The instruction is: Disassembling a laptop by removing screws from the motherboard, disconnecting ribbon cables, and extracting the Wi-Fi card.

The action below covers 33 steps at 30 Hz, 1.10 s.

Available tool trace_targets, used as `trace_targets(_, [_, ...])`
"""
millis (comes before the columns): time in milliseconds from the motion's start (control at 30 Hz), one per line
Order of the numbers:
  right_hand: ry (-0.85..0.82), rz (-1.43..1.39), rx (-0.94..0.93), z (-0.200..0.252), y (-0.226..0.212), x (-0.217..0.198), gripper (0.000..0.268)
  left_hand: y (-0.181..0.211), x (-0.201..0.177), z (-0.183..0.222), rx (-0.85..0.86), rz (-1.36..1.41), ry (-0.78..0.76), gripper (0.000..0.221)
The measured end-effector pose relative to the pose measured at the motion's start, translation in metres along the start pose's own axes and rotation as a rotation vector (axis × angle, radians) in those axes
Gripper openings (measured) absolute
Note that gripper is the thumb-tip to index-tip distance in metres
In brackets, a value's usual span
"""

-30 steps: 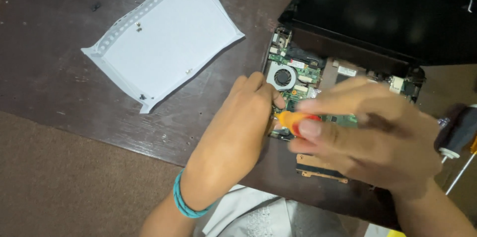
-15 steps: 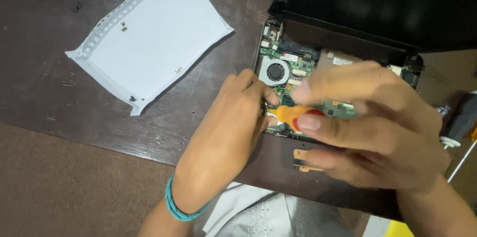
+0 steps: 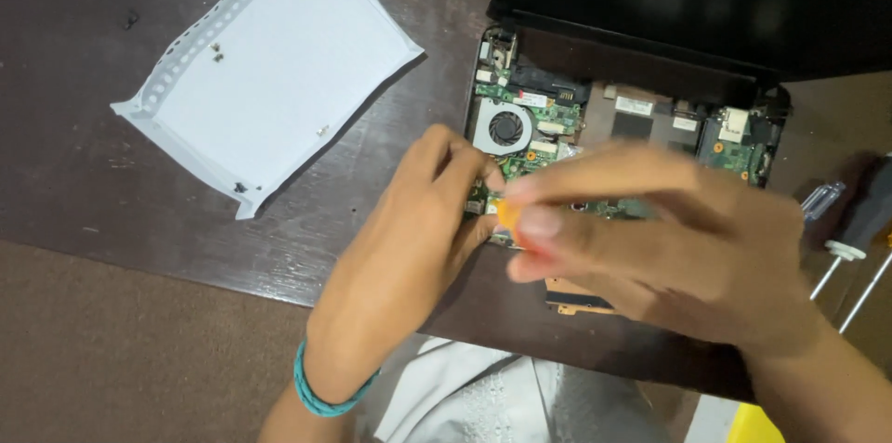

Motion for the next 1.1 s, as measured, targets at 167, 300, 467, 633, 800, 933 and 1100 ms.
trace_targets(167, [0.12,0.015,-0.059,0.012,0.026,0.013,0.066,-0.004,0.001,0.001,-0.011,0.029,0.038,0.027])
trace_targets(300, [-0.141,-0.11,0.197,0.014,0.023,0.018,0.074,-0.01,0.002,0.0,-0.104,0.11,0.055,0.031])
trace_targets(467, [0.209,-0.154,0.152,-0.01,0.023,0.023,0.041,-0.014,0.003,0.001,-0.145,0.117,0.102,0.025])
trace_targets(633, [0.196,-0.113,0.114,-0.01,0.018,0.026,0.055,-0.02,0.007,0.002,-0.081,0.118,0.103,0.036])
trace_targets(800, [0.116,0.023,0.064,-0.029,0.005,0.024,0.043,-0.008,0.001,0.003,-0.091,0.174,0.076,0.015])
trace_targets(933, [-0.106,0.05,0.305,-0.028,0.011,0.036,0.057,-0.006,0.002,0.002,-0.053,0.163,0.078,0.005])
trace_targets(1100, [-0.225,-0.091,0.377,-0.02,0.024,0.043,0.055,-0.008,0.001,0.006,-0.018,0.202,0.122,0.008])
Point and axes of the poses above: each hand's wrist, its own z-axis away from the middle knuckle, its own x-axis out of the palm, y = z × x, the point moved 6 cm from there along -z, towards the middle knuckle, and after that the axes turned 9 degrees about x, right-handed, at the moved point
